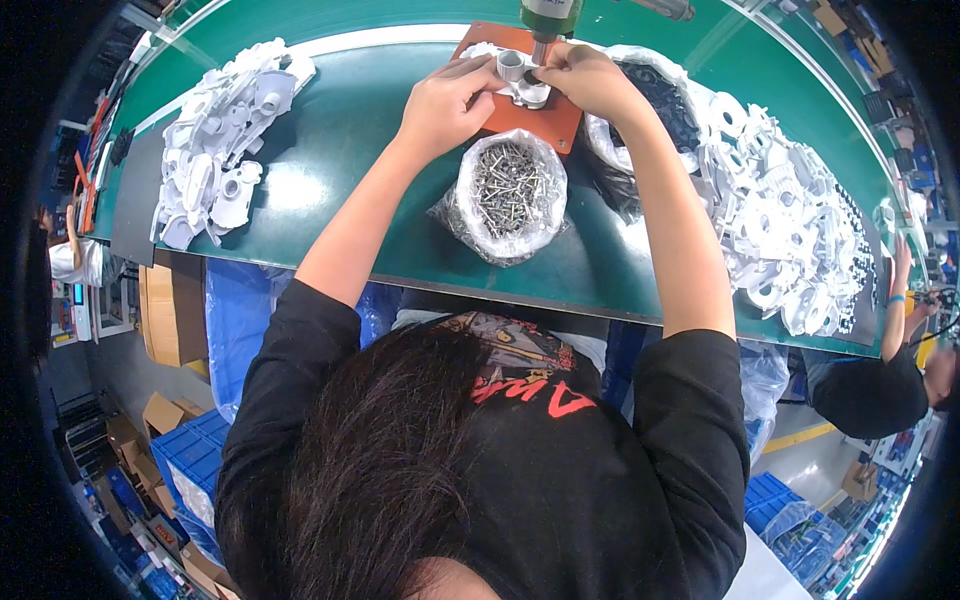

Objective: Assembling small white plastic components using a manual press on a factory production line.

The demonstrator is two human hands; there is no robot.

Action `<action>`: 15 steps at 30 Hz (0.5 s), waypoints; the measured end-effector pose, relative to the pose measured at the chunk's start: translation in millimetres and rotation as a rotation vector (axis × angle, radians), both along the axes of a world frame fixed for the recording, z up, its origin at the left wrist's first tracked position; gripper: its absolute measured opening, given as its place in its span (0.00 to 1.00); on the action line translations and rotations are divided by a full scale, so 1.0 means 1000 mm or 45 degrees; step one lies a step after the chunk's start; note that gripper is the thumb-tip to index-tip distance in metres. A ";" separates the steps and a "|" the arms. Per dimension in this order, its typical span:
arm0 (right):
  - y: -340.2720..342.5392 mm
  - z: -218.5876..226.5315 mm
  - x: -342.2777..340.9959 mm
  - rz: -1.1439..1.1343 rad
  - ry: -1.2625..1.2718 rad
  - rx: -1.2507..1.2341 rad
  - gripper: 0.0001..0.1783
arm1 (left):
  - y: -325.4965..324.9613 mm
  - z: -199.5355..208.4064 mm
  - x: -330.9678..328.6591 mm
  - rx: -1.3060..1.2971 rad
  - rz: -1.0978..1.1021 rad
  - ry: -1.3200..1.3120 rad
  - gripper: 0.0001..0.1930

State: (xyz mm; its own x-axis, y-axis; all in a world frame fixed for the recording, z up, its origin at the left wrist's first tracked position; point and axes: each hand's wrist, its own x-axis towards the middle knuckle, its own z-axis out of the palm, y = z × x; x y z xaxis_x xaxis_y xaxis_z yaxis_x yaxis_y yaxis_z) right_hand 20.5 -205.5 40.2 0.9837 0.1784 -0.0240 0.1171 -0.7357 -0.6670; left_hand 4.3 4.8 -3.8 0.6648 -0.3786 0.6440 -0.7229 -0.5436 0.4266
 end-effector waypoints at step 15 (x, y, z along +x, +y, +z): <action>-0.001 0.000 0.001 0.023 0.027 -0.001 0.16 | -0.001 0.000 0.000 0.008 0.008 0.000 0.09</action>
State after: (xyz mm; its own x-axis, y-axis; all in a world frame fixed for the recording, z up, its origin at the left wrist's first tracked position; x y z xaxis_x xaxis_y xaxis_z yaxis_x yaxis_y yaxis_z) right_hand 21.4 -206.4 40.0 0.9796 0.1958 -0.0447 0.1163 -0.7343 -0.6688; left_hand 4.1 4.1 -3.9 0.6673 -0.3784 0.6415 -0.7192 -0.5511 0.4231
